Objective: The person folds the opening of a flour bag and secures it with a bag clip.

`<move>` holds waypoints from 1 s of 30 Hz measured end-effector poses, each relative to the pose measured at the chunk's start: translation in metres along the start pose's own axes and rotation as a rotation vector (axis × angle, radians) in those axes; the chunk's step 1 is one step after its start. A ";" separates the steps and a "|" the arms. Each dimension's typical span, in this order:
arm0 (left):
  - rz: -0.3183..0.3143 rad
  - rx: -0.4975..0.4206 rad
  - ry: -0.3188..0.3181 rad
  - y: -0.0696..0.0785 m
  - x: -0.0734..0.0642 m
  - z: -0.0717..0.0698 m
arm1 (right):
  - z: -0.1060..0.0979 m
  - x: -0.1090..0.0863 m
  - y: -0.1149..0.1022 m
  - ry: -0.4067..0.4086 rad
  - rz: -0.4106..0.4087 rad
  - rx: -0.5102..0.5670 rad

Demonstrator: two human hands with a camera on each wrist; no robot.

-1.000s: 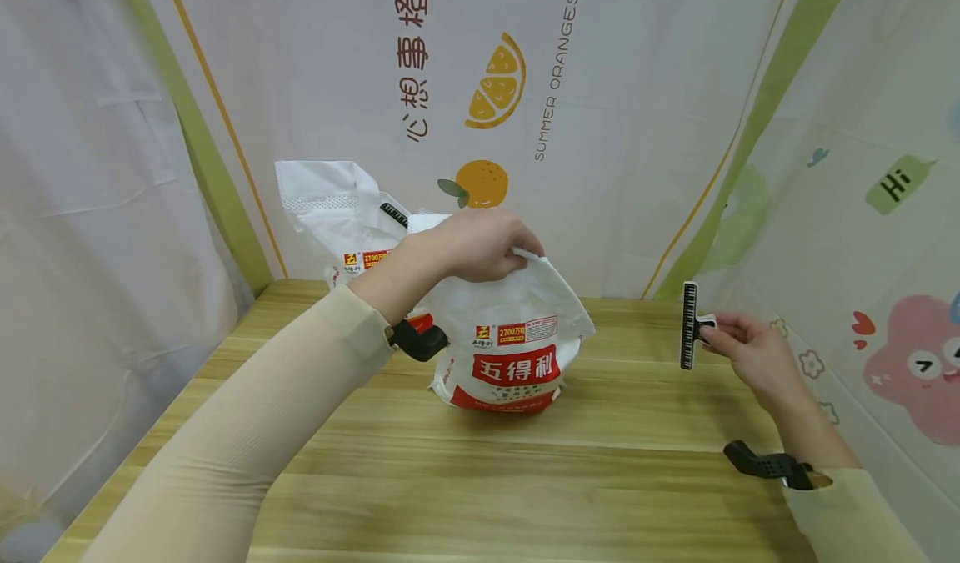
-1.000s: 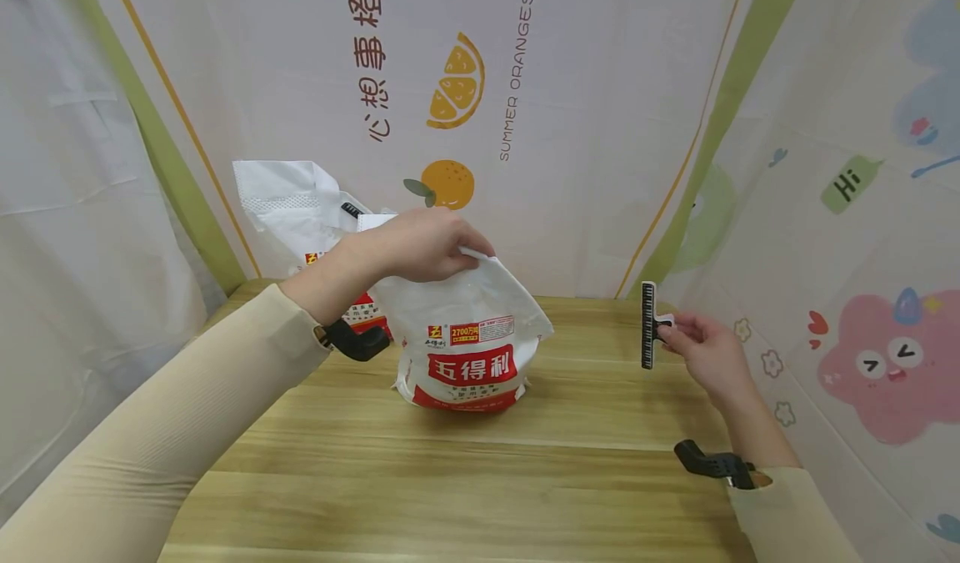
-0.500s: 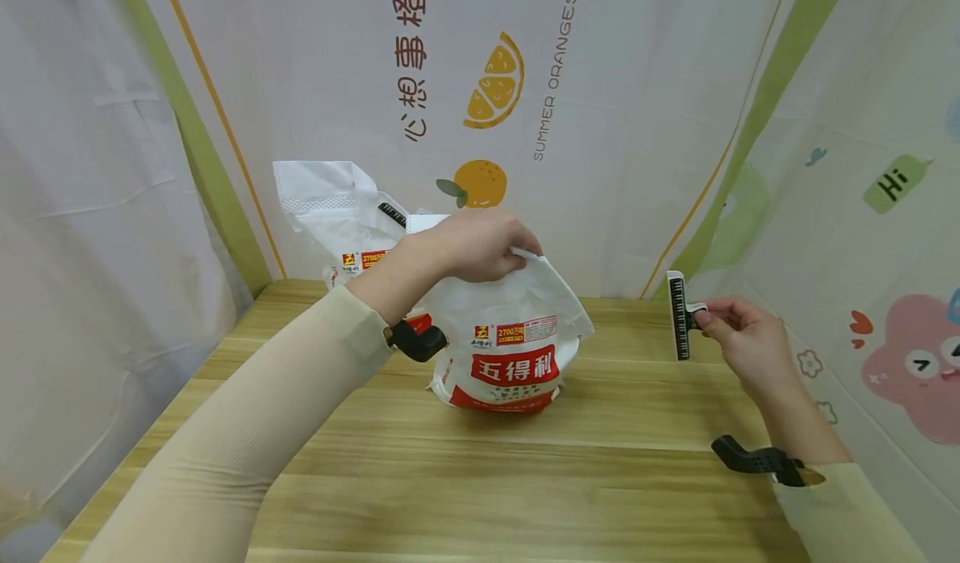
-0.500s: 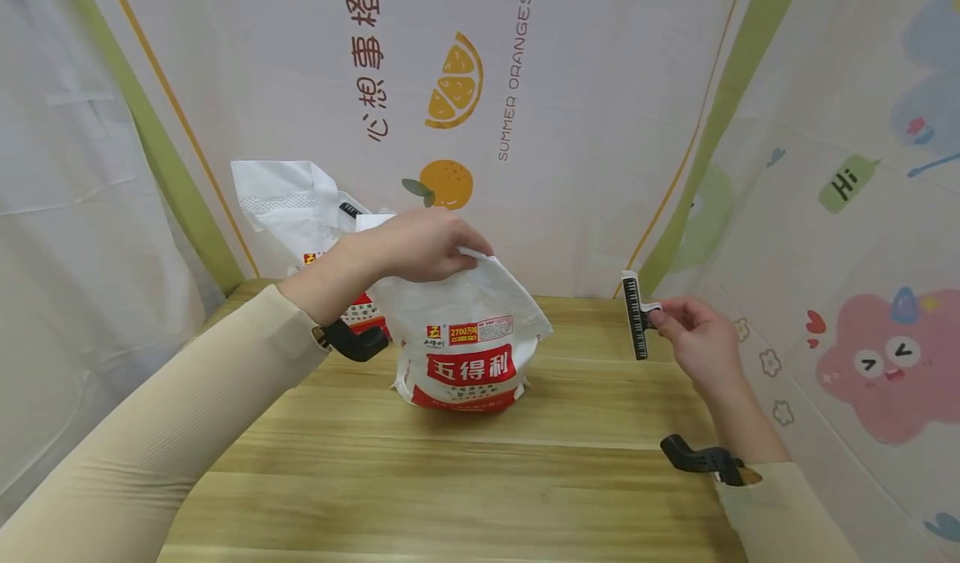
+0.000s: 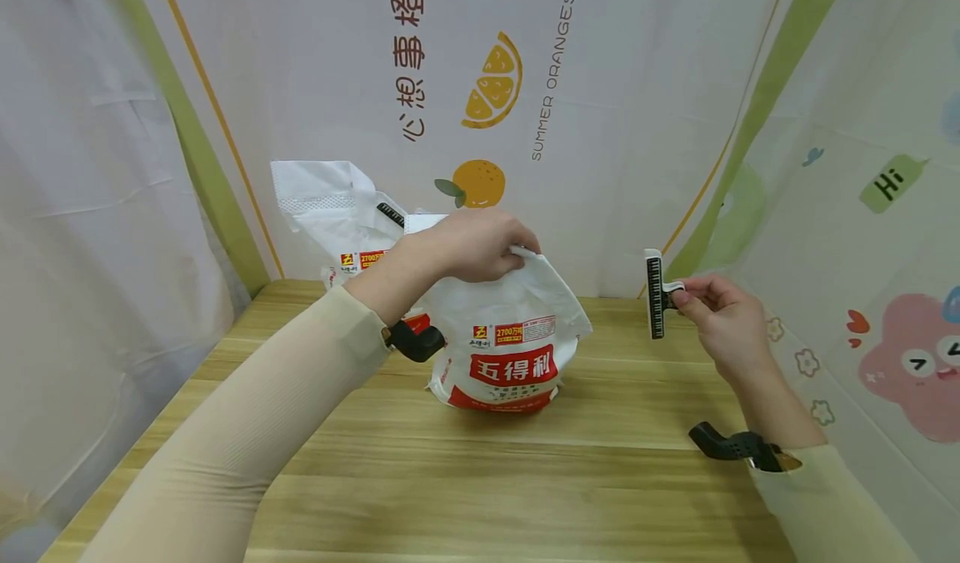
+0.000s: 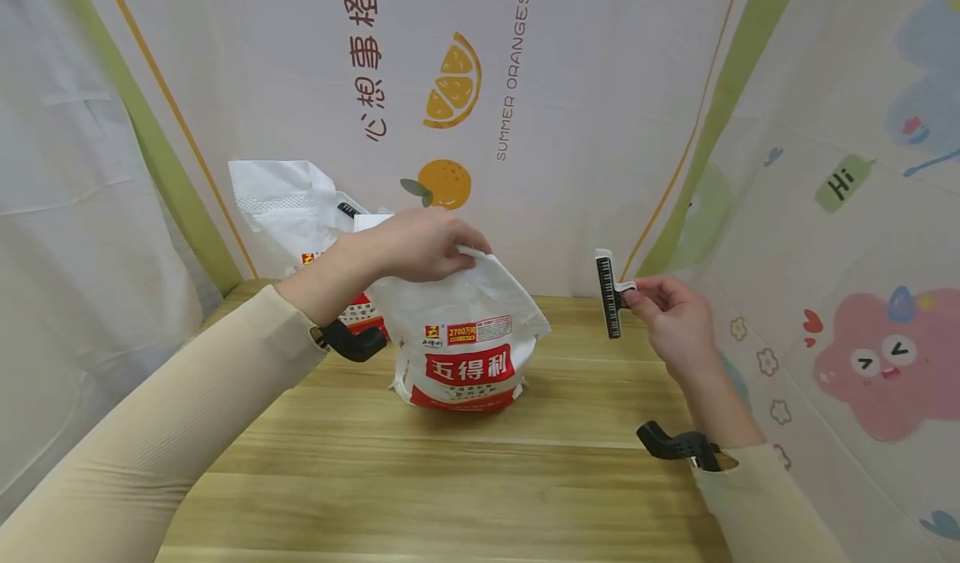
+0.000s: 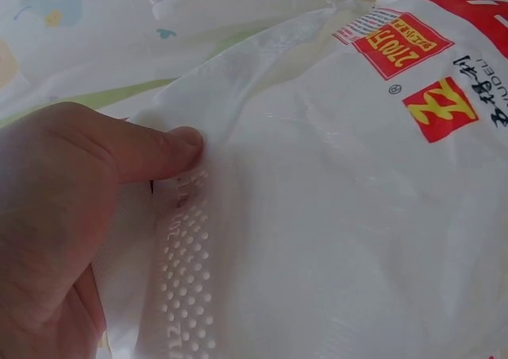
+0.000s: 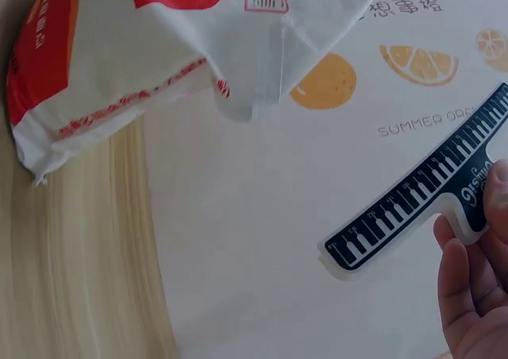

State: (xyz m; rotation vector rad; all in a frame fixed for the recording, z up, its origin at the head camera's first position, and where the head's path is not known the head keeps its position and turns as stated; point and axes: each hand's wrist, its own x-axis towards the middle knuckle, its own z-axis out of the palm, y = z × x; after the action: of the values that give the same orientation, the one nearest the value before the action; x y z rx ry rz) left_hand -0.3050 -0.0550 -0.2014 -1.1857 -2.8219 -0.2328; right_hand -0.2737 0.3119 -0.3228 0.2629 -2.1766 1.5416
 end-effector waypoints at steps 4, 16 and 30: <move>0.000 -0.002 0.001 0.000 0.000 0.000 | 0.011 0.003 -0.009 -0.017 -0.031 0.103; 0.006 -0.001 0.008 -0.002 -0.002 0.000 | 0.048 0.012 -0.037 -0.073 -0.069 0.243; 0.019 0.011 0.014 -0.003 -0.001 0.002 | 0.086 0.014 -0.043 -0.129 -0.087 0.120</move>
State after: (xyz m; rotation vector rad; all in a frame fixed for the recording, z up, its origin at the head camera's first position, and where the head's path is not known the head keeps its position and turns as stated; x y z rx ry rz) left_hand -0.3064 -0.0577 -0.2036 -1.2040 -2.7946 -0.2232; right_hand -0.2904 0.2181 -0.3036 0.5018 -2.1404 1.6490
